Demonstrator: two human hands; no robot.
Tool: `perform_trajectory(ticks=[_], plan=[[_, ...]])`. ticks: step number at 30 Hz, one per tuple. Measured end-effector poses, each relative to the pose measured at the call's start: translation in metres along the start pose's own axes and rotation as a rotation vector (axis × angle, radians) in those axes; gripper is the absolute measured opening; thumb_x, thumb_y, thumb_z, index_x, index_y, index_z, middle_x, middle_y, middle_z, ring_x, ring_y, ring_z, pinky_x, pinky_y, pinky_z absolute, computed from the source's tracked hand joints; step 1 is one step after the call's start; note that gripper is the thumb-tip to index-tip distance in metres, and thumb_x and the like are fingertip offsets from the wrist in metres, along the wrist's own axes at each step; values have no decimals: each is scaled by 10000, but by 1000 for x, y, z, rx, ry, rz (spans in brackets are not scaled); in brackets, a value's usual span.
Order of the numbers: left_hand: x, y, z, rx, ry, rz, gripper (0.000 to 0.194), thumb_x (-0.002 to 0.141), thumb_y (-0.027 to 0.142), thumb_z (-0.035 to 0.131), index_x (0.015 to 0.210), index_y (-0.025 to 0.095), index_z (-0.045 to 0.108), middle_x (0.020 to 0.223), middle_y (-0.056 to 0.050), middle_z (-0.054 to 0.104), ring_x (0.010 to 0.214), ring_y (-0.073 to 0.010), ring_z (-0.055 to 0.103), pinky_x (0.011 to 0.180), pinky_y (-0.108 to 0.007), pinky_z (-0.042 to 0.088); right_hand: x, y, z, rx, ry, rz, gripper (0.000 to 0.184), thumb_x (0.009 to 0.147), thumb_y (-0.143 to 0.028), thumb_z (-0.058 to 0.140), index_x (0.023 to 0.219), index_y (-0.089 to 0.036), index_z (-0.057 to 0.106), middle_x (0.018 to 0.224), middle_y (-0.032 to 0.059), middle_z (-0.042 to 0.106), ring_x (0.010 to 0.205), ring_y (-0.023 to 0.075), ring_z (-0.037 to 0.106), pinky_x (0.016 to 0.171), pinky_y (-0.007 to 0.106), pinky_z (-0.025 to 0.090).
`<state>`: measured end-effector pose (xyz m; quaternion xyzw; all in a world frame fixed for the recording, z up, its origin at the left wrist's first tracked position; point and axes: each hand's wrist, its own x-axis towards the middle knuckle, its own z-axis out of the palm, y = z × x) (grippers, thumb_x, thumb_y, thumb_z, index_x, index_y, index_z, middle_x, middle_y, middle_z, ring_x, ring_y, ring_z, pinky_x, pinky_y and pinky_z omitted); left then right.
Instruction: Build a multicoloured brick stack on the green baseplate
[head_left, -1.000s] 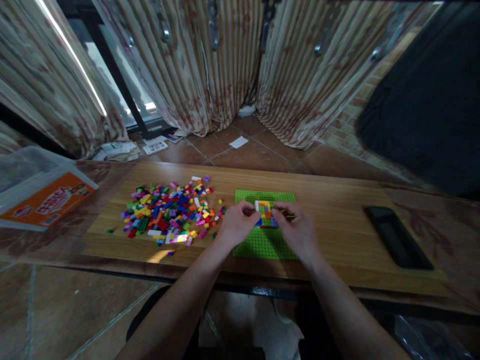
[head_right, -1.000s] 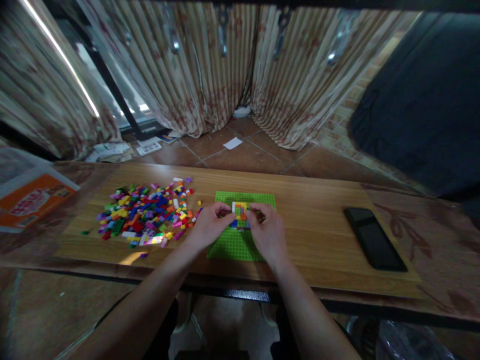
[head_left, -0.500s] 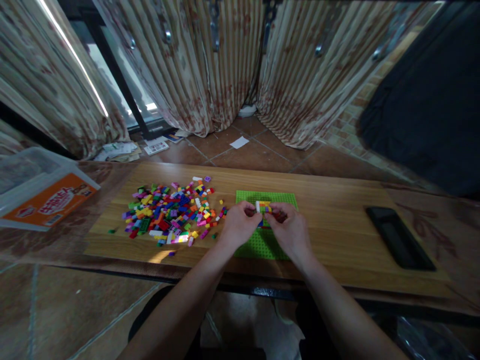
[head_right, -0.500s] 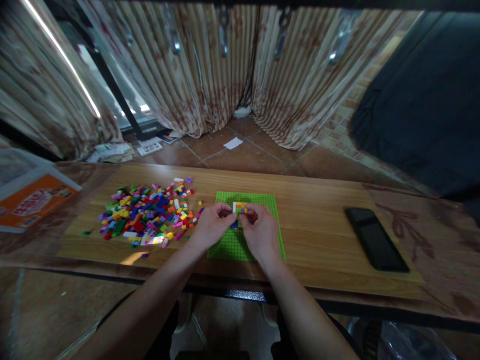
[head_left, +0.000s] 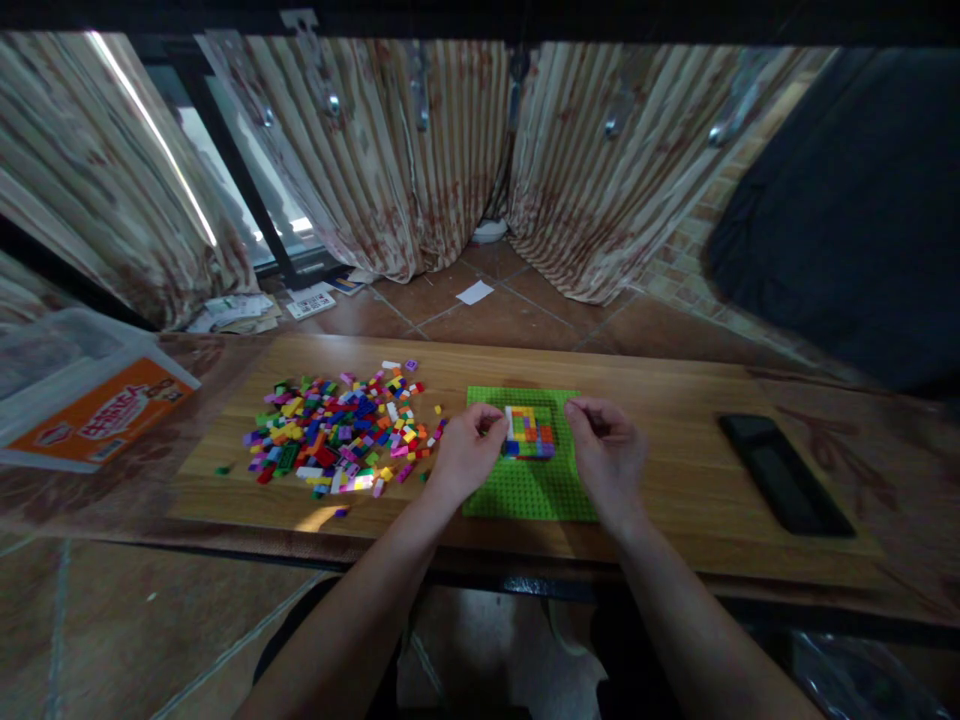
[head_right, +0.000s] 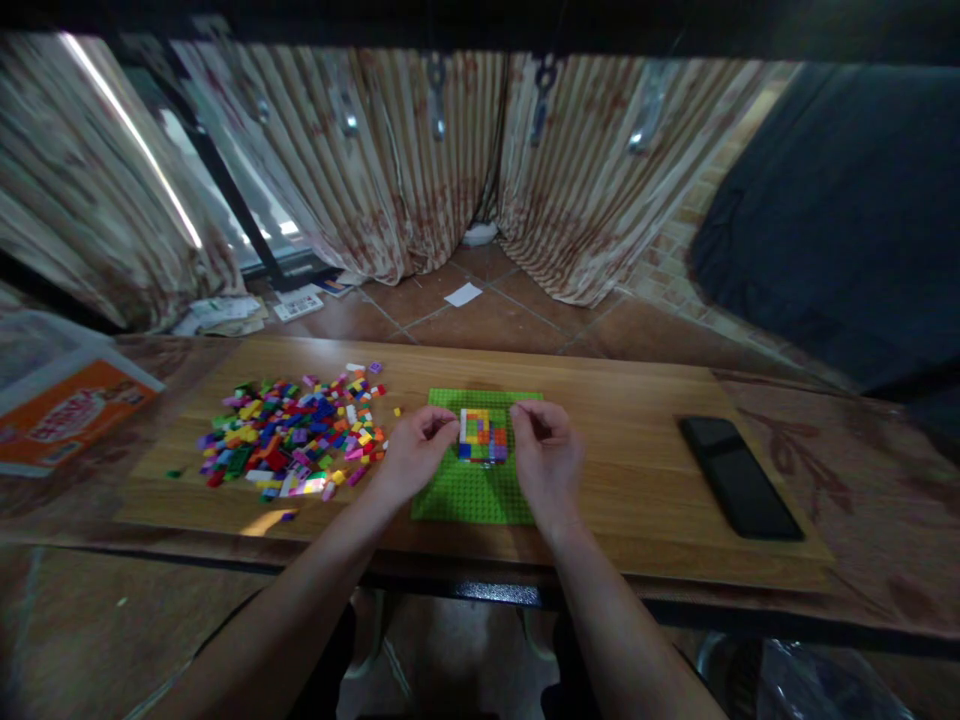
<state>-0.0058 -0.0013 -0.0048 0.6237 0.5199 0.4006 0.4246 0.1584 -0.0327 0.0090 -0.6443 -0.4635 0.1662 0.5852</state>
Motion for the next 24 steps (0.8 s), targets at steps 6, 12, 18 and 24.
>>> perform_trajectory(ticks=[6,12,18,24], plan=[[10,3,-18,-31,84,47,109,820,203,537,802,154,633,665,17,627,632,-110,582,631,-216,444,12,17,-15,25,8,-7,231,781,-396,640,800,-176,709,786,53,721,742,199,656,741,368,525],[-7,3,-23,82,112,97,106,841,194,515,847,163,616,747,-8,656,709,-135,621,680,-244,480,8,58,-31,-135,-101,6,298,827,-383,538,911,-155,713,883,100,730,779,220,656,777,398,516],[-65,8,-7,462,3,201,185,839,137,503,974,178,623,971,-73,673,924,-204,638,851,-364,520,-1,75,-34,-346,-201,-217,260,839,-278,470,910,-173,697,861,93,688,782,222,621,764,382,505],[-125,-6,-8,577,-51,244,306,853,140,499,1134,196,605,1252,-97,609,1202,-243,546,1060,-430,448,-3,78,-33,-482,-242,-314,279,843,-197,434,925,-165,698,889,105,664,841,232,602,803,374,487]])
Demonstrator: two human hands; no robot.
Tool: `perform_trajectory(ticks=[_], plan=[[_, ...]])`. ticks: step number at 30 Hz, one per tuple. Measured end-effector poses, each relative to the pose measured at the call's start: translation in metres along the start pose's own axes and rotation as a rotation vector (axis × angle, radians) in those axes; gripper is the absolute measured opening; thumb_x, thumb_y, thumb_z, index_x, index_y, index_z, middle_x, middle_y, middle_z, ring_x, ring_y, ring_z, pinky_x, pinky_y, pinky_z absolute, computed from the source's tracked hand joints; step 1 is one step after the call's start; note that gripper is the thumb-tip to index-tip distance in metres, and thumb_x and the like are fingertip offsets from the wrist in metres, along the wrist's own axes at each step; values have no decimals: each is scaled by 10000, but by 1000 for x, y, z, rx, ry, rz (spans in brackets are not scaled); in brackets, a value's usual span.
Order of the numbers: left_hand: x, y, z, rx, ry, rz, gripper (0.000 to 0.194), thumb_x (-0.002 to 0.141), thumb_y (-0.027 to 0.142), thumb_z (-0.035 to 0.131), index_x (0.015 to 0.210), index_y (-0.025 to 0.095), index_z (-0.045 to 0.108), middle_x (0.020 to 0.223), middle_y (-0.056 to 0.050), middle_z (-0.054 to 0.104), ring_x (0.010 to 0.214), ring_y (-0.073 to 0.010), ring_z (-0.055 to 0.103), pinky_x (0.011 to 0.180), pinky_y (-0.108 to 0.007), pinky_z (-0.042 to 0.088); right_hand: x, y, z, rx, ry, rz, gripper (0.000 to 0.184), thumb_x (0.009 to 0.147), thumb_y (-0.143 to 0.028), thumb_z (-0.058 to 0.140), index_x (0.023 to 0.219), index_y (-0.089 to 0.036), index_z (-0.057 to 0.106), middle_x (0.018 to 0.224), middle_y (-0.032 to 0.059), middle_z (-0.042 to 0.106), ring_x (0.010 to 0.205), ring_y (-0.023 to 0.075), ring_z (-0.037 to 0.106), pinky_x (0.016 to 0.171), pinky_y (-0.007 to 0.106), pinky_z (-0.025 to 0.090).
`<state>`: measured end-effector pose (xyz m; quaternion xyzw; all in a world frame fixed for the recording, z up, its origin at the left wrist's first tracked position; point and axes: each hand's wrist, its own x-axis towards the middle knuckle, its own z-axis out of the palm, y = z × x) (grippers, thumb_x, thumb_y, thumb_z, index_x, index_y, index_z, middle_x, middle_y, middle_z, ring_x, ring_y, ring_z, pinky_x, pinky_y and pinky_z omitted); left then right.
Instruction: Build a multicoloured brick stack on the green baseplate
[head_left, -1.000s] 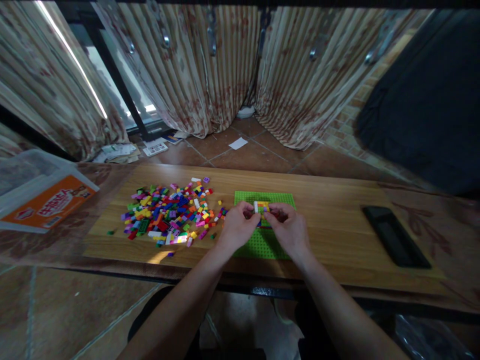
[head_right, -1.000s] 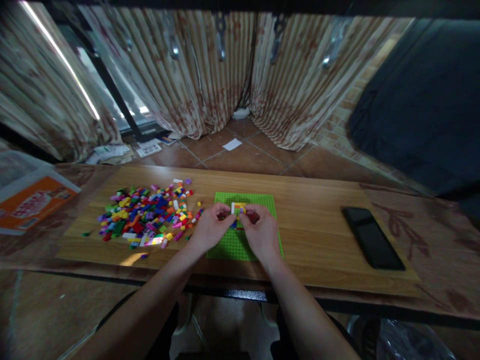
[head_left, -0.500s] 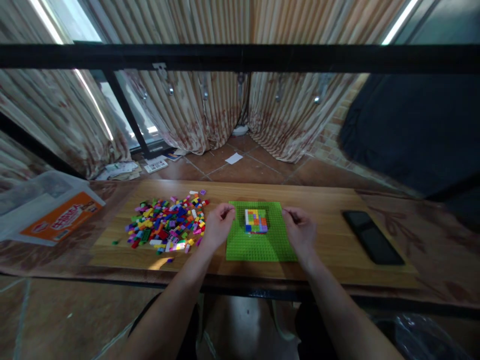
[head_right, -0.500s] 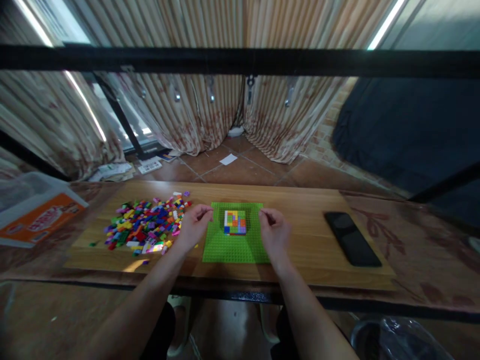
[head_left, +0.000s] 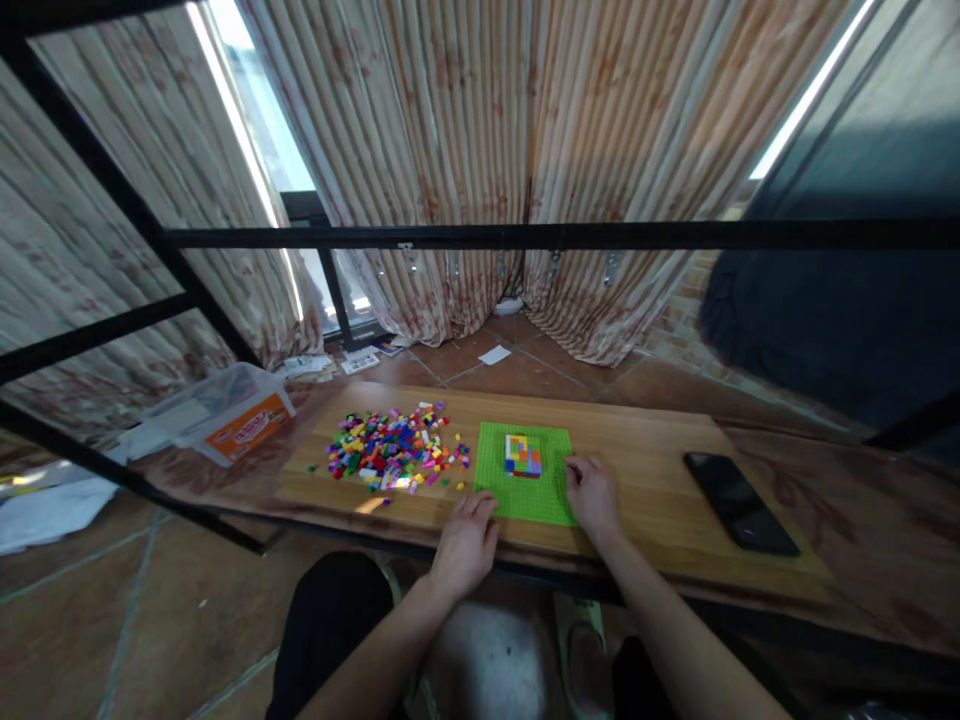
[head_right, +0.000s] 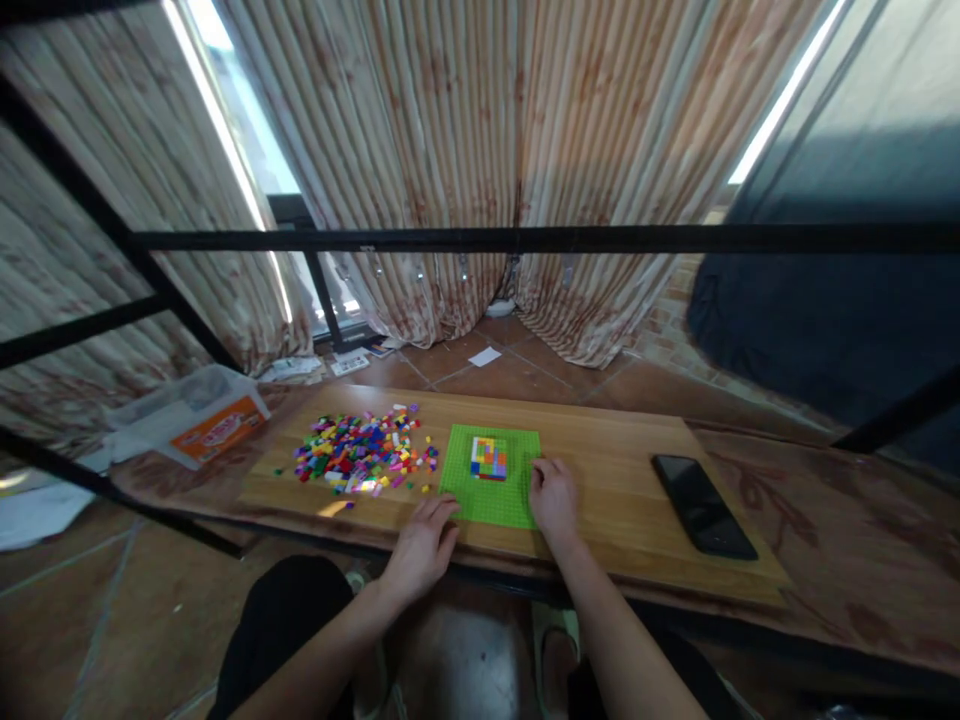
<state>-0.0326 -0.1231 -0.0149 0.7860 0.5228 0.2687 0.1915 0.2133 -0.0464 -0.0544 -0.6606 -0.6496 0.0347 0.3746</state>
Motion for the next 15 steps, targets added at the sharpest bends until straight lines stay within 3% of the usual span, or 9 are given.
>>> perform_trajectory(ticks=[5,10,15], plan=[[-26,5,-6,58,-98,34,412,856,170,520,1266,189,552,1402,-108,531,1316,-255,474,1146,-447,368,-17,-4,-8,-41,-41,-71,330,864,-201,393,937,-135,709,925,147,644,889,263,583,875,417,471],[-36,14,-8,112,-111,25,466,844,182,546,1309,183,517,1431,-133,507,1349,-268,447,1160,-478,336,-47,-5,-24,-28,-60,-136,341,865,-218,399,1009,-176,705,1058,154,644,1008,287,575,957,449,454],[-42,18,-6,142,-121,25,489,831,199,569,1315,145,517,1431,-156,503,1350,-274,447,1160,-437,336,-66,0,-32,-57,-100,-194,385,884,-246,382,1119,-175,678,1204,156,615,1145,299,553,1016,469,437]])
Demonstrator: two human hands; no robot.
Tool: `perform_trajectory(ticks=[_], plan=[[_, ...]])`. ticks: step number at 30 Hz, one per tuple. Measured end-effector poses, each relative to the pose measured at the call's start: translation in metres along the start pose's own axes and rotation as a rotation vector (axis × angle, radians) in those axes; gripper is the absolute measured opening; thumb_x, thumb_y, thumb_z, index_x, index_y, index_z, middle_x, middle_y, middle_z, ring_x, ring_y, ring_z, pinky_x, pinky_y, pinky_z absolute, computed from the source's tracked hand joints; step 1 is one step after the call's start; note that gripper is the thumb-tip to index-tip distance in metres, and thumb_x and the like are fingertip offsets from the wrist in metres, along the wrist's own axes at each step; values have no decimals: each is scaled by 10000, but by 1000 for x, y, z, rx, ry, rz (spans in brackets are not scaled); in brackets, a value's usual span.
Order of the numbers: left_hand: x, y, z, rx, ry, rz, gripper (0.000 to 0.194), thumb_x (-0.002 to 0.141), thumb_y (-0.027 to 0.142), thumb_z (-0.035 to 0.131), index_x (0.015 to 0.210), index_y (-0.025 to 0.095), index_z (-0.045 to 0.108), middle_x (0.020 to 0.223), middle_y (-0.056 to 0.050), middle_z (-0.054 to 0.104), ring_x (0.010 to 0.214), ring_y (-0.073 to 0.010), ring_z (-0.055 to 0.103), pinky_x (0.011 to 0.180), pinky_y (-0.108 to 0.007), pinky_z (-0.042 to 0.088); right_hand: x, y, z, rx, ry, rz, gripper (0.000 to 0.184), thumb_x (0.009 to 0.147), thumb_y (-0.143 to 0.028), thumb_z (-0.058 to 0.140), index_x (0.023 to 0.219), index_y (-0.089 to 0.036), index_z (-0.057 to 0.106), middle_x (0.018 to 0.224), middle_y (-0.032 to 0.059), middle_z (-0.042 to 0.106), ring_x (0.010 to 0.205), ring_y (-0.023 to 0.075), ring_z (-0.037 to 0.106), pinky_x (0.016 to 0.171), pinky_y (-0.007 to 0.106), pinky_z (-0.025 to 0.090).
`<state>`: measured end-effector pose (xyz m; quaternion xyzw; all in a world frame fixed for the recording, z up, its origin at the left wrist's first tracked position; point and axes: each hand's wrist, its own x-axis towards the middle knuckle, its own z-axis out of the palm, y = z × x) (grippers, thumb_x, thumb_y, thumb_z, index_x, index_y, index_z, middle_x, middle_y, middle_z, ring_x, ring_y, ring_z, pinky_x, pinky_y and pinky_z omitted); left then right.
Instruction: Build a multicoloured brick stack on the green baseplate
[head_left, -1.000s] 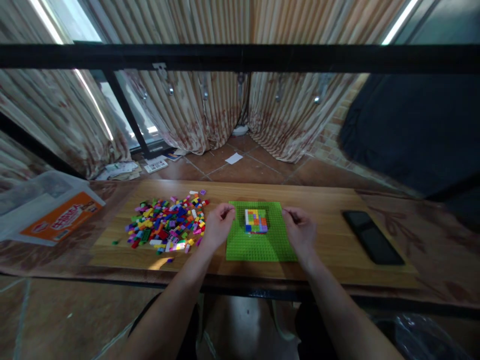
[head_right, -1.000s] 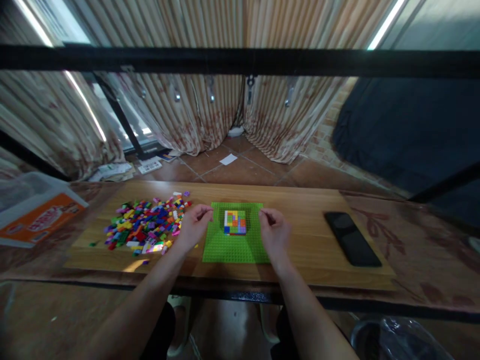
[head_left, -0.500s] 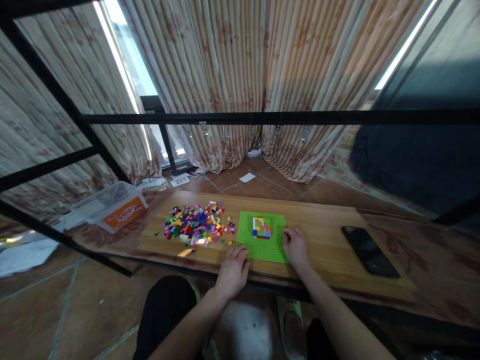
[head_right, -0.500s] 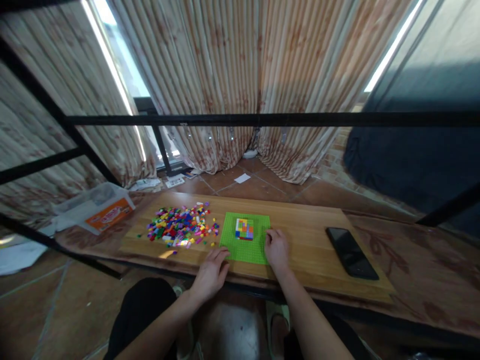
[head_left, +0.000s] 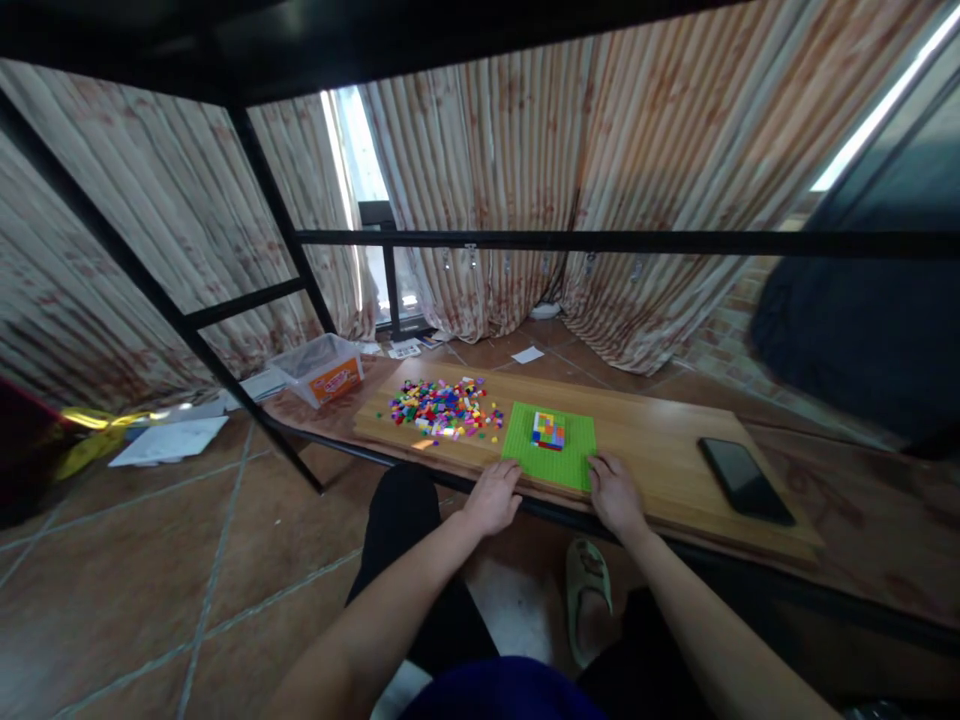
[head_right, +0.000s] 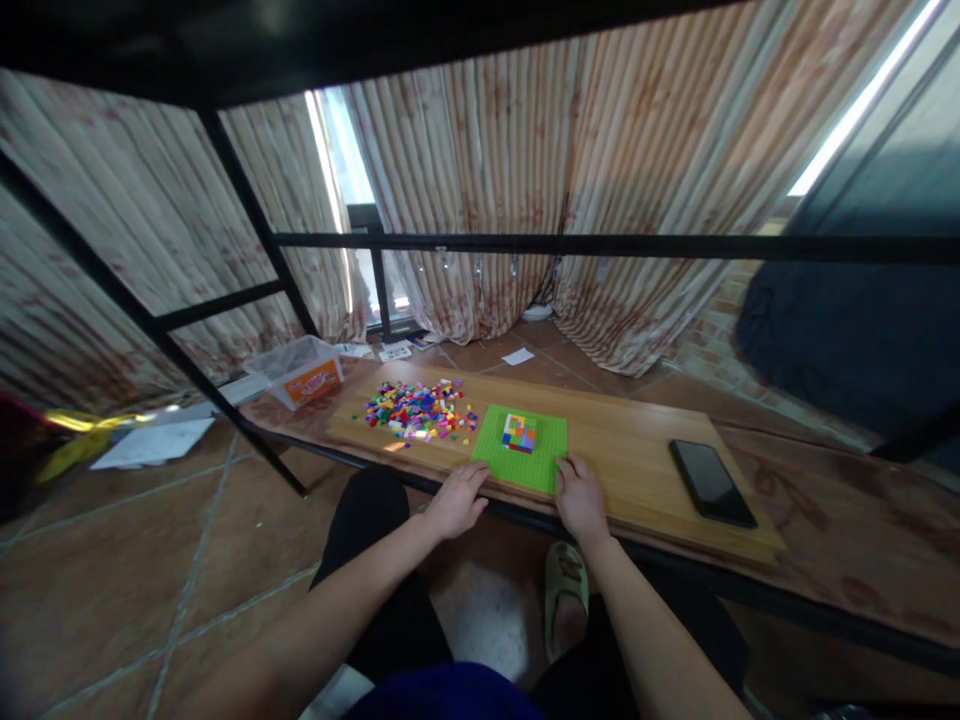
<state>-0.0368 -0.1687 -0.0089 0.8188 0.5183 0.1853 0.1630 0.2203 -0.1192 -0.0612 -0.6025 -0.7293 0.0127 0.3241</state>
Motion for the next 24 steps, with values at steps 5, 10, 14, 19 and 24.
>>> perform_trajectory(ticks=[5,10,14,19,24], plan=[[-8,3,-1,26,-31,0,516,839,234,579,1341,153,496,1461,-152,478,1361,-272,433,1161,-446,313,-6,3,-1,-73,-44,-12,410,891,-241,373,1173,-166,661,1254,155,604,1185,299,547,1036,455,421],[-12,7,-9,64,-101,-12,529,860,278,558,1371,169,474,1494,-136,444,1384,-288,399,1154,-492,294,-9,4,-1,-95,-67,-21,435,899,-252,354,1191,-131,652,1268,180,597,1197,302,544,1051,426,403],[-14,4,-18,68,-104,-24,507,854,288,565,1343,165,509,1462,-146,477,1361,-297,423,1140,-487,312,-12,1,0,-102,-64,-7,436,901,-239,354,1208,-133,645,1265,180,609,1205,305,540,1056,433,389],[-12,-21,-41,95,54,-162,440,838,242,572,1264,130,570,1333,-159,577,1251,-287,521,1089,-416,384,-14,-4,0,-140,-55,14,433,905,-212,355,1213,-93,636,1270,206,603,1191,311,547,1030,447,414],[-14,-72,-70,130,297,-452,367,869,198,515,1218,105,579,1228,-159,626,1183,-248,572,1034,-340,420,-18,-2,4,-238,-39,-35,419,905,-168,353,1227,-103,613,1240,181,616,1170,281,561,998,424,446]])
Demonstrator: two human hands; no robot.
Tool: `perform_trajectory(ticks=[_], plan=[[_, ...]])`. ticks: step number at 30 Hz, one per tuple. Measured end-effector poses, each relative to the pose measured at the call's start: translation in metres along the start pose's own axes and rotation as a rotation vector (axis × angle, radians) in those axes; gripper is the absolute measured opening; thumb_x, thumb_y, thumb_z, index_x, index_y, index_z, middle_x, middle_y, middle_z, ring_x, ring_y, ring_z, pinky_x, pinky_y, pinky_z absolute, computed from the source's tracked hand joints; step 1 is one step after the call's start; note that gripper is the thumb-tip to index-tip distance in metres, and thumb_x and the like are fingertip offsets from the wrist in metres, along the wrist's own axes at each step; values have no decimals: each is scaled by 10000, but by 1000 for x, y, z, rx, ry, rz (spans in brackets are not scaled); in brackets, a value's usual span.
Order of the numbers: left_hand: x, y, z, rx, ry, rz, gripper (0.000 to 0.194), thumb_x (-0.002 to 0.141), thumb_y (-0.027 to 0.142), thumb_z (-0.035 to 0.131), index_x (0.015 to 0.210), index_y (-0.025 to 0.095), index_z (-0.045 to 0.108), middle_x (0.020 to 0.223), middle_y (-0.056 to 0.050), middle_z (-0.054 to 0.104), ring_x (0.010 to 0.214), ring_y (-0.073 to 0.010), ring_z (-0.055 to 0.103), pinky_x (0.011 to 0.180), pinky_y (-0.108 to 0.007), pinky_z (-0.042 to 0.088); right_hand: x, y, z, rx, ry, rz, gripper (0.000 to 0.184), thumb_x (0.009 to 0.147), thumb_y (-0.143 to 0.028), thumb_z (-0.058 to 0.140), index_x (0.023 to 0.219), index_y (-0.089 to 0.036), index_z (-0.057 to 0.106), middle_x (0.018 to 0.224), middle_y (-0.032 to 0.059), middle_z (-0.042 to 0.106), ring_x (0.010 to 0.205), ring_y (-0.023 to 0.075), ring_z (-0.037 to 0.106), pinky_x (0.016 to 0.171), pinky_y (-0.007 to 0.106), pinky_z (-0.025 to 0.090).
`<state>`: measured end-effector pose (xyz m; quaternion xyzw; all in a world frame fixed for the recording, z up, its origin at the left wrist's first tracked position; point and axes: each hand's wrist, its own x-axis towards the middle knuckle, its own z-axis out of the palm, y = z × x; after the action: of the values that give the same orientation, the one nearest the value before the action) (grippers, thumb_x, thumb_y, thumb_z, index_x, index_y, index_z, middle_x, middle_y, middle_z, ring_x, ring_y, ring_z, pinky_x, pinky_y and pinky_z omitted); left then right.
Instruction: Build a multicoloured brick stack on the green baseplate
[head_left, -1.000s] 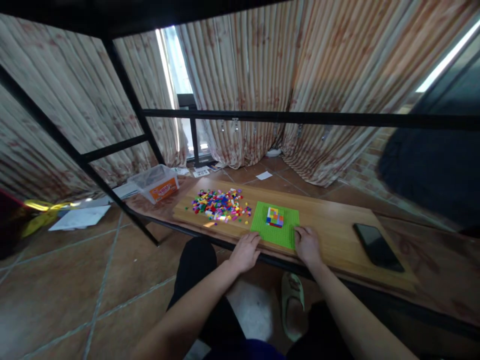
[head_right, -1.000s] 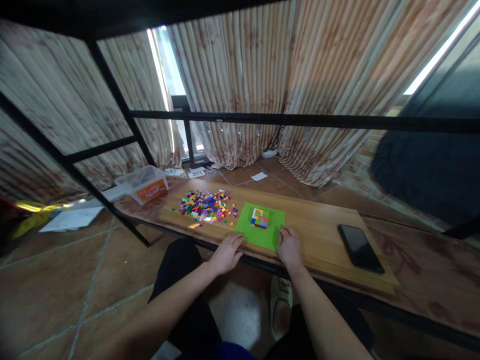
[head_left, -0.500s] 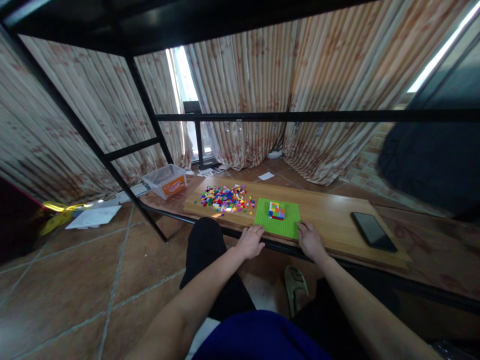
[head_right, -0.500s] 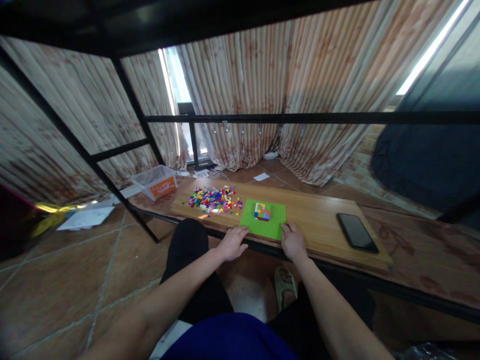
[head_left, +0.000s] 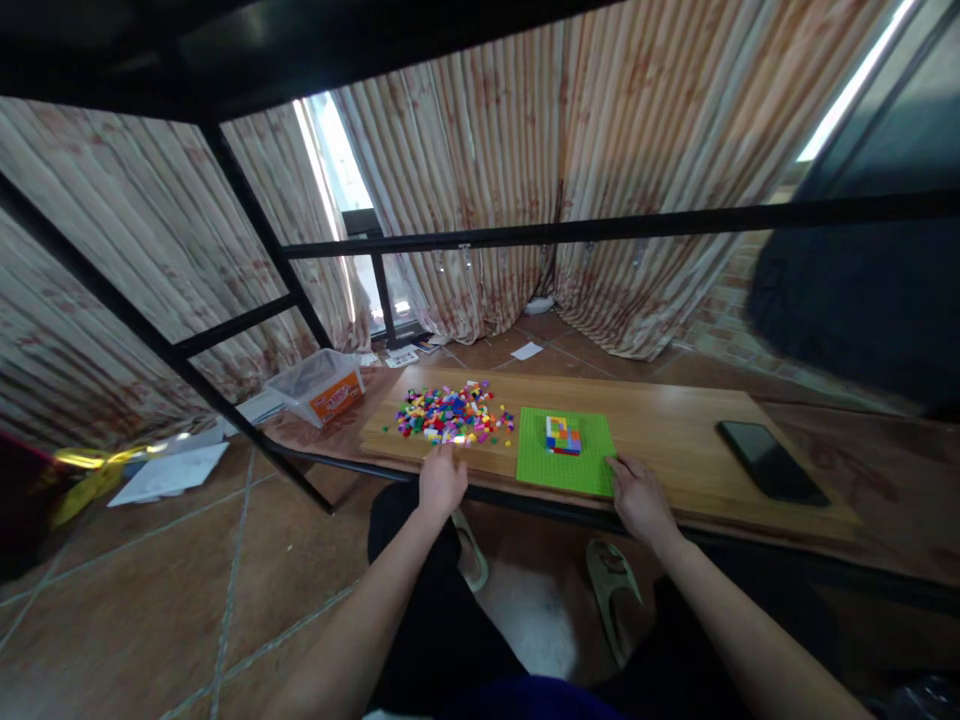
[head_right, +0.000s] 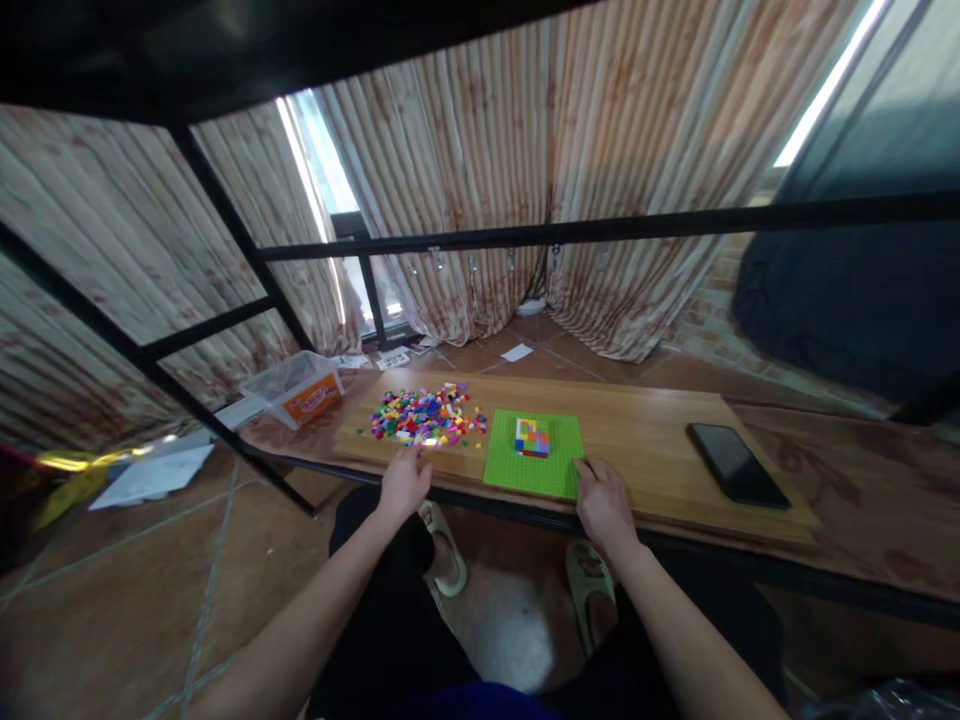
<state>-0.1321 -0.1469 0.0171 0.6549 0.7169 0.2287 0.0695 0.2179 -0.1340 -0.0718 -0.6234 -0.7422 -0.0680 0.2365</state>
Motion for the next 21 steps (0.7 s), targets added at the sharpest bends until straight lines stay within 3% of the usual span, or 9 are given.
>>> perform_trajectory(ticks=[6,15,18,21], plan=[[29,-47,-3,55,10,-257,347,875,327,550,1142,110,596,1072,-170,679,1070,-285,639,903,-352,474,-2,-3,2,-114,5,12,421,899,-145,366,1265,-132,575,1282,156,597,1185,288,546,985,440,449],[56,-54,13,-92,59,-240,339,799,237,627,1123,155,572,1045,-105,673,1058,-254,629,907,-348,474,15,-3,-2,-11,11,36,385,909,-185,366,1214,-156,599,1227,153,620,1153,293,575,969,468,468],[58,-53,19,-187,91,-260,346,789,199,624,1131,177,579,991,-73,676,994,-230,642,906,-348,482,19,-22,-12,77,173,138,347,906,-261,423,1167,-157,627,1176,160,635,1096,307,597,953,490,479],[58,-54,25,-288,121,-282,390,771,167,629,1159,181,585,970,-59,678,923,-205,653,895,-338,496,26,-67,-18,200,280,154,313,914,-300,449,1107,-172,660,1095,148,666,1046,298,611,933,494,483]])
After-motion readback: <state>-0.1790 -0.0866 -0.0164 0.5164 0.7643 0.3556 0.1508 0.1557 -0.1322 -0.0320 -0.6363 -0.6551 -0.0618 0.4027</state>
